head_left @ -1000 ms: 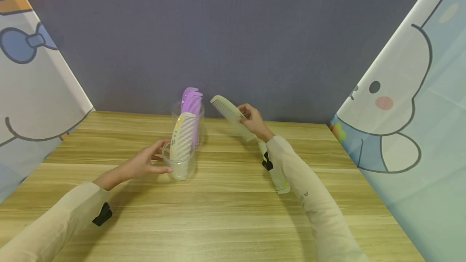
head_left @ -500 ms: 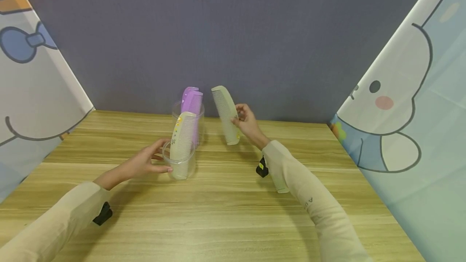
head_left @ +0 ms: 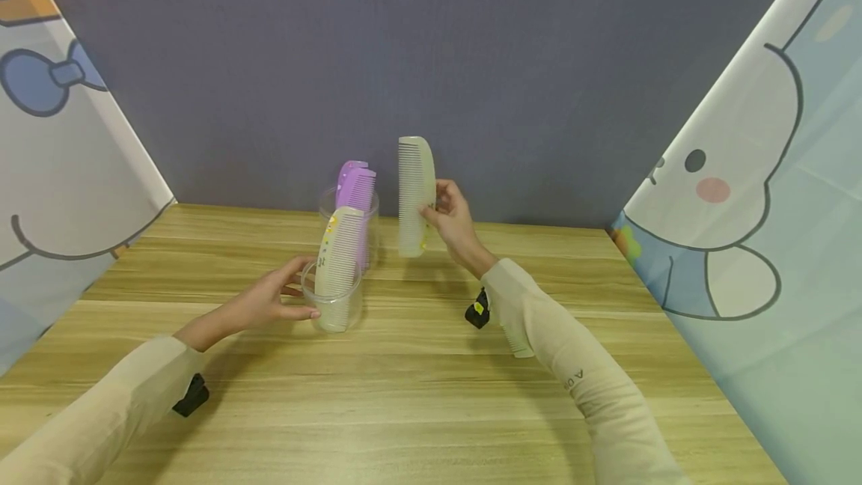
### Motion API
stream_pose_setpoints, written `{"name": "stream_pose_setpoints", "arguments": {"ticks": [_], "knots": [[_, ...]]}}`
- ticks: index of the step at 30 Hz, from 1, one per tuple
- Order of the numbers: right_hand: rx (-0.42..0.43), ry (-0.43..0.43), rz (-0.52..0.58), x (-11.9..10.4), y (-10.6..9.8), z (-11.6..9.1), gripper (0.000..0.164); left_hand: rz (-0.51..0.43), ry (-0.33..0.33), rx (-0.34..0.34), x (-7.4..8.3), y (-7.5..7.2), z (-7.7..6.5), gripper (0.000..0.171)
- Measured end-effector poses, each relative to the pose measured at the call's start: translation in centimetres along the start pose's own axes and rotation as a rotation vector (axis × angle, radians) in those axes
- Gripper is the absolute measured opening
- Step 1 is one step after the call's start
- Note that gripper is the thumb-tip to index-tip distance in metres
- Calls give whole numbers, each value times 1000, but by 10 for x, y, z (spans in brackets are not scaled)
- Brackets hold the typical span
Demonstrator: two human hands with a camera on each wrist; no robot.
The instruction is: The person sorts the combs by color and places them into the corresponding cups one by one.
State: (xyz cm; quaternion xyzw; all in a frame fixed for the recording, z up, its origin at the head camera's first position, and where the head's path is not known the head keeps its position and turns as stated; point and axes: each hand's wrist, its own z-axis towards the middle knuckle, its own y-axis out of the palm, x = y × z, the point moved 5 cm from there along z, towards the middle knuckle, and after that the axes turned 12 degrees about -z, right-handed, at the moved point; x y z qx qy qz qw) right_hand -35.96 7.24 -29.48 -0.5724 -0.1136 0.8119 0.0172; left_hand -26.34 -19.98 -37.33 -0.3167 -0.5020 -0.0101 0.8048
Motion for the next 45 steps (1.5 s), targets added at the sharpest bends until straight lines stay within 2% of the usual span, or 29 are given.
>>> {"name": "stream_pose_setpoints", "arguments": {"ticks": [13,21,27,37,45], "knots": [[-6,-47,202,-32,15,-8,34,2,13,5,-1,0,0,76],[-58,-70,241,-42,35,-18,30,8,30,-7,2,0,0,76],[-95,-72,225,-44,51,-26,30,8,28,-8,2,0,0,76],[-112,-74,195,-34,74,-37,32,1,29,-13,1,0,0,76],[-167,-59,116,-23,87,-45,35,-2,26,-11,1,1,0,76]]}}
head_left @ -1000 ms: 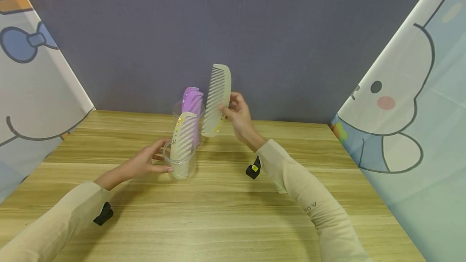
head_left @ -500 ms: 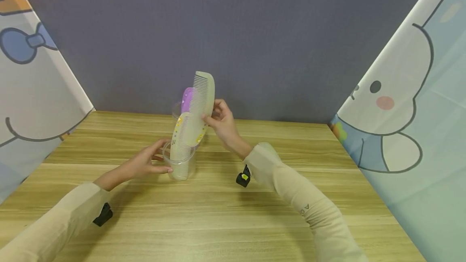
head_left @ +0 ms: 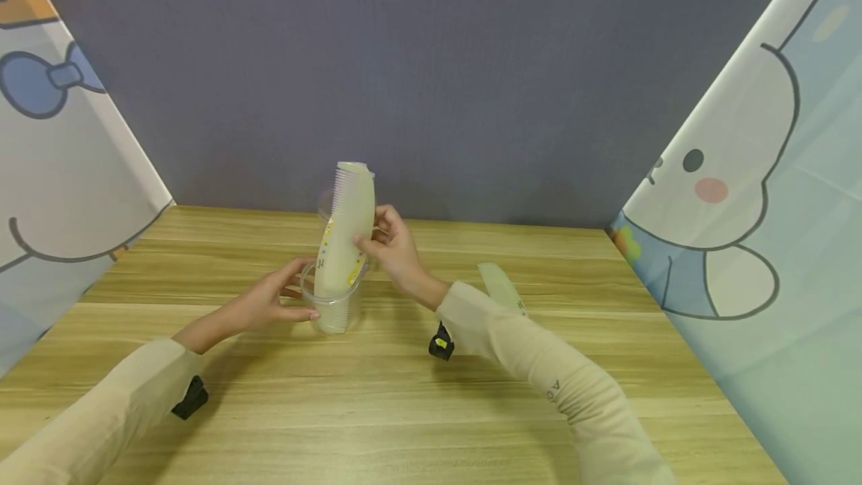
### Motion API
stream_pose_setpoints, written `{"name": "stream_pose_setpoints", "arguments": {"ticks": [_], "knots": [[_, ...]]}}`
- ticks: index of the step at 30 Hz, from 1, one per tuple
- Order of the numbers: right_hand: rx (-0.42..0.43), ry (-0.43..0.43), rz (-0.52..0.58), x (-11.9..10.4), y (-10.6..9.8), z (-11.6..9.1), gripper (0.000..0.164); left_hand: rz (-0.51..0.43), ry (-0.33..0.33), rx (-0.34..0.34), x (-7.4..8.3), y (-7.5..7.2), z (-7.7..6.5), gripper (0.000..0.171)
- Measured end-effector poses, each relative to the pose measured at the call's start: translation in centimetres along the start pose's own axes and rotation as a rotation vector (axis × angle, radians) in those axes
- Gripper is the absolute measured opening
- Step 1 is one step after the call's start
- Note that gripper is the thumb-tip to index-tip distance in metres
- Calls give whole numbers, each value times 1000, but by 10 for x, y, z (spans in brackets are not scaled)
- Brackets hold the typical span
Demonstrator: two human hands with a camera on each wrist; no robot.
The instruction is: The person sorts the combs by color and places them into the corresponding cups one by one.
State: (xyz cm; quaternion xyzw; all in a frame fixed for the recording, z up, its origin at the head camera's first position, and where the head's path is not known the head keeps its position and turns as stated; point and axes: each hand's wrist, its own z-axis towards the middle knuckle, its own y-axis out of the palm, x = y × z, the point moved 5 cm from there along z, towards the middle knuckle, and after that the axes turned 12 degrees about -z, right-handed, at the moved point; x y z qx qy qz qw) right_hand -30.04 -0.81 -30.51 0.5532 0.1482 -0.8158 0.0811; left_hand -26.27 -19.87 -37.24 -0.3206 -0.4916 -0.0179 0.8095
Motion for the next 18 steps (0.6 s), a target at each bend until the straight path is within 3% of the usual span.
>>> {"name": "stream_pose_setpoints", "arguments": {"ticks": [18], "knots": [[0,-35,-134,11,14,-11,31,-5,-14,6,-1,0,0,76]]}}
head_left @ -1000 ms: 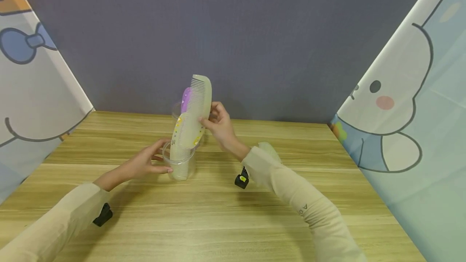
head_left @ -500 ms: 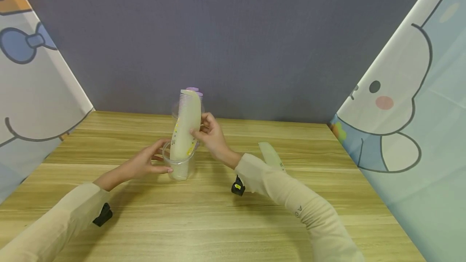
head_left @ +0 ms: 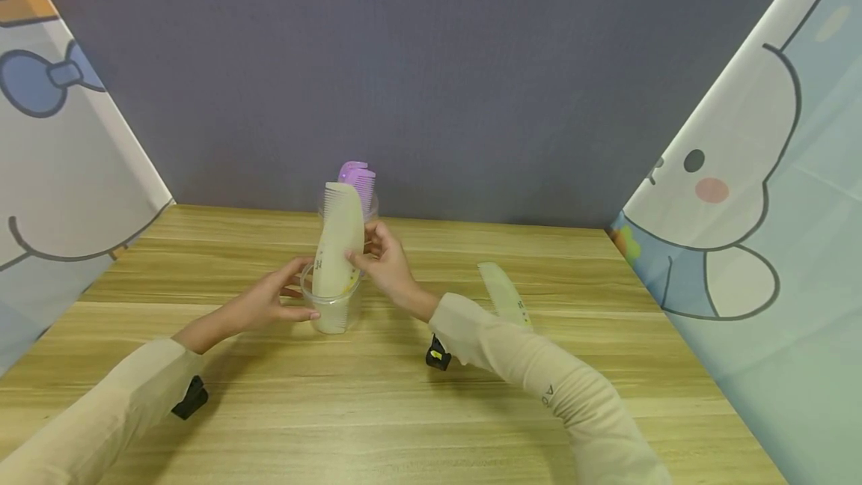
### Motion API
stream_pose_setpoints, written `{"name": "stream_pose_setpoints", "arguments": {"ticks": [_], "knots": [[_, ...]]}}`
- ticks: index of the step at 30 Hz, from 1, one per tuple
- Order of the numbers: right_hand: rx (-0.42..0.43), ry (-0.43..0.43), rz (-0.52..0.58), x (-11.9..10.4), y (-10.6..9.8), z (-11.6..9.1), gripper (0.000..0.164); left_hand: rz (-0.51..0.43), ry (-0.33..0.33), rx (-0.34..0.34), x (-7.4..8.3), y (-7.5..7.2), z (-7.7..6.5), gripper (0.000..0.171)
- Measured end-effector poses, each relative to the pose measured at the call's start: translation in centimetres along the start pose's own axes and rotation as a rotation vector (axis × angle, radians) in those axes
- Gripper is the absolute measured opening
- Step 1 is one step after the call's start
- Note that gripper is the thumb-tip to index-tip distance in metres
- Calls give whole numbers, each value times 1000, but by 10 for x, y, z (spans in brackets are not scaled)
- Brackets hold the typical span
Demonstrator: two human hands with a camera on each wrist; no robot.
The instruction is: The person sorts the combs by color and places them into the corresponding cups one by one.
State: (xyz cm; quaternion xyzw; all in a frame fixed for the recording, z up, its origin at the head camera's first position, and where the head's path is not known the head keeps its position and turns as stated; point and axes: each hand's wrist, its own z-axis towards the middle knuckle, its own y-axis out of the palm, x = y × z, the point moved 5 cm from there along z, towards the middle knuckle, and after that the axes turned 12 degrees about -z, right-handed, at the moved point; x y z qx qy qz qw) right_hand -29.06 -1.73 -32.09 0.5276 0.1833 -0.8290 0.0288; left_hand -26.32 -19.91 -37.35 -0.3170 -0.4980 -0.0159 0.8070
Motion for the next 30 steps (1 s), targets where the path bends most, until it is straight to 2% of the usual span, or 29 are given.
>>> {"name": "stream_pose_setpoints", "arguments": {"ticks": [16,23,30], "knots": [[11,1,-32,1,3,-1,34,8,-2,6,1,0,-1,76],[27,40,-42,4,3,-1,34,3,-1,6,1,0,0,76],[48,81,-73,-24,-2,-9,34,-2,-6,4,-1,0,0,76]]}}
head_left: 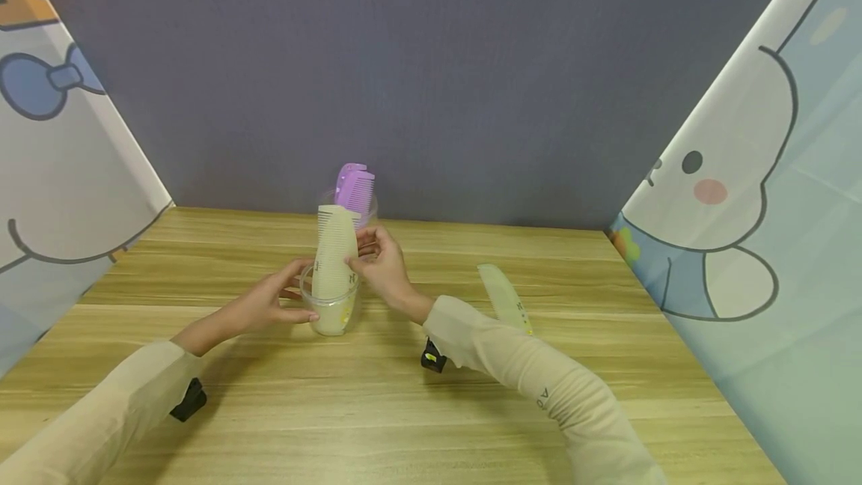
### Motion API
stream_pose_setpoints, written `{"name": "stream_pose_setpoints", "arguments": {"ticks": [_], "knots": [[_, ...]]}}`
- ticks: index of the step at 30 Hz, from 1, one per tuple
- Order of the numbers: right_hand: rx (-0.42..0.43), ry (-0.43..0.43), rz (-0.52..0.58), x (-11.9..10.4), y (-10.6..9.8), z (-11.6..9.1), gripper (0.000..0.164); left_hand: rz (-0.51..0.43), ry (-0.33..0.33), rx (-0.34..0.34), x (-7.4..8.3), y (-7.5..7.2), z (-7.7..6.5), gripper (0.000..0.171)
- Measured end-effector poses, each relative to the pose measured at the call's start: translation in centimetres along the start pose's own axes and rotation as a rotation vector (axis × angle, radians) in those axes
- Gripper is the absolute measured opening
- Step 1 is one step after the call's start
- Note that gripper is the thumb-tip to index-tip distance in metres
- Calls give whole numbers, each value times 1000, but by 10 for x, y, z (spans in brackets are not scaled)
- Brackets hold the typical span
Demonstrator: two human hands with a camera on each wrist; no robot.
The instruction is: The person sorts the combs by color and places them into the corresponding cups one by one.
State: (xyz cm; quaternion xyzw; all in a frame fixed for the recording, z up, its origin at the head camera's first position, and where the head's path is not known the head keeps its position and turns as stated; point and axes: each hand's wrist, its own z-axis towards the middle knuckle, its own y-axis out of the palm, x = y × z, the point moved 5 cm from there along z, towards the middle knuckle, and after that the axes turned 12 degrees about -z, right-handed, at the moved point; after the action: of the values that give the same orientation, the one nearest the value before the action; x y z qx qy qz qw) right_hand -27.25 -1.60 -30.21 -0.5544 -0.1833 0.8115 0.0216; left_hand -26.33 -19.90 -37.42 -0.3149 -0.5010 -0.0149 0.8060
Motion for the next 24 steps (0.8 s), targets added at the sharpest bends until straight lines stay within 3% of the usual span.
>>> {"name": "stream_pose_setpoints", "arguments": {"ticks": [19,24], "knots": [[43,32,-5,1,-5,2,31,11,8,7,1,-1,-1,76],[20,51,-9,20,-6,10,32,16,5,6,2,-1,-1,75]]}}
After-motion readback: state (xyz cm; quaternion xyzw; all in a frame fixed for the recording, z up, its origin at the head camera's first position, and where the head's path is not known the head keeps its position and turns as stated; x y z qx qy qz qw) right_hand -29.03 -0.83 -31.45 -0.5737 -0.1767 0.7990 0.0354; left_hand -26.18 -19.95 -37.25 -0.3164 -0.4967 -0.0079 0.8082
